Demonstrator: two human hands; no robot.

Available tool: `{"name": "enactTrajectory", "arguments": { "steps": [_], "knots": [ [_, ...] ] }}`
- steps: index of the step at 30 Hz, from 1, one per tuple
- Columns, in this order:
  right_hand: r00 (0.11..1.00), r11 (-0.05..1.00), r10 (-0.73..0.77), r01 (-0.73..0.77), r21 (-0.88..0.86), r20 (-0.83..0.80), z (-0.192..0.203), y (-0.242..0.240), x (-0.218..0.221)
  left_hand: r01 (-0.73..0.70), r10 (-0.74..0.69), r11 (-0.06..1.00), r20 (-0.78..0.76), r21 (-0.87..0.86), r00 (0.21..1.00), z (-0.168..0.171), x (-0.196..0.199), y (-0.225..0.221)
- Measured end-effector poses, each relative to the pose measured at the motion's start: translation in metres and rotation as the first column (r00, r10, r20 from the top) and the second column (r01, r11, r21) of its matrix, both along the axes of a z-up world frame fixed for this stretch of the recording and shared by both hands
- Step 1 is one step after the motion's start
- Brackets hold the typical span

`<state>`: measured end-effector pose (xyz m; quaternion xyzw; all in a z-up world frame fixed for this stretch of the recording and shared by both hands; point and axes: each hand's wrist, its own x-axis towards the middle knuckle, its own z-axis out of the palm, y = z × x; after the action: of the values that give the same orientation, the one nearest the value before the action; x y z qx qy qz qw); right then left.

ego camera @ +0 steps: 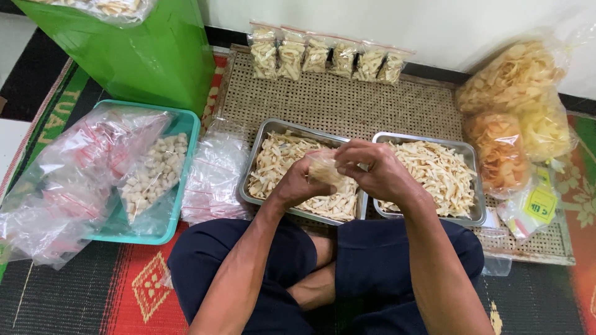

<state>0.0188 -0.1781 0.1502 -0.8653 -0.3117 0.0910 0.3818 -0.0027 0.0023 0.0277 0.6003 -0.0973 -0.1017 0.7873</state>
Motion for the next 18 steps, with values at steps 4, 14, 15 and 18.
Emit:
{"name": "enactTrajectory", "arguments": {
  "steps": [4, 14, 15, 18],
  "knots": [
    [0.998, 0.997, 0.064, -0.063, 0.04, -0.014, 0.008, 0.004, -0.001, 0.098, -0.101, 0.99, -0.032, -0.098, 0.994, -0.029, 0.004, 0.001],
    [0.985, 0.988, 0.108, -0.122, -0.094, -0.137, 0.022, 0.006, 0.0, 0.205, -0.231, 0.936, -0.059, -0.287, 0.971, -0.027, 0.005, 0.002],
    [0.979, 0.981, 0.138, -0.156, -0.114, -0.149, 0.027, 0.009, -0.002, 0.191, -0.211, 0.942, -0.045, -0.277, 0.976, -0.03, 0.006, 0.002],
    [0.983, 0.966, 0.165, -0.177, -0.187, -0.079, 0.006, 0.012, -0.002, 0.197, -0.218, 0.942, -0.047, -0.272, 0.975, -0.034, 0.007, 0.001]
  ]
}}
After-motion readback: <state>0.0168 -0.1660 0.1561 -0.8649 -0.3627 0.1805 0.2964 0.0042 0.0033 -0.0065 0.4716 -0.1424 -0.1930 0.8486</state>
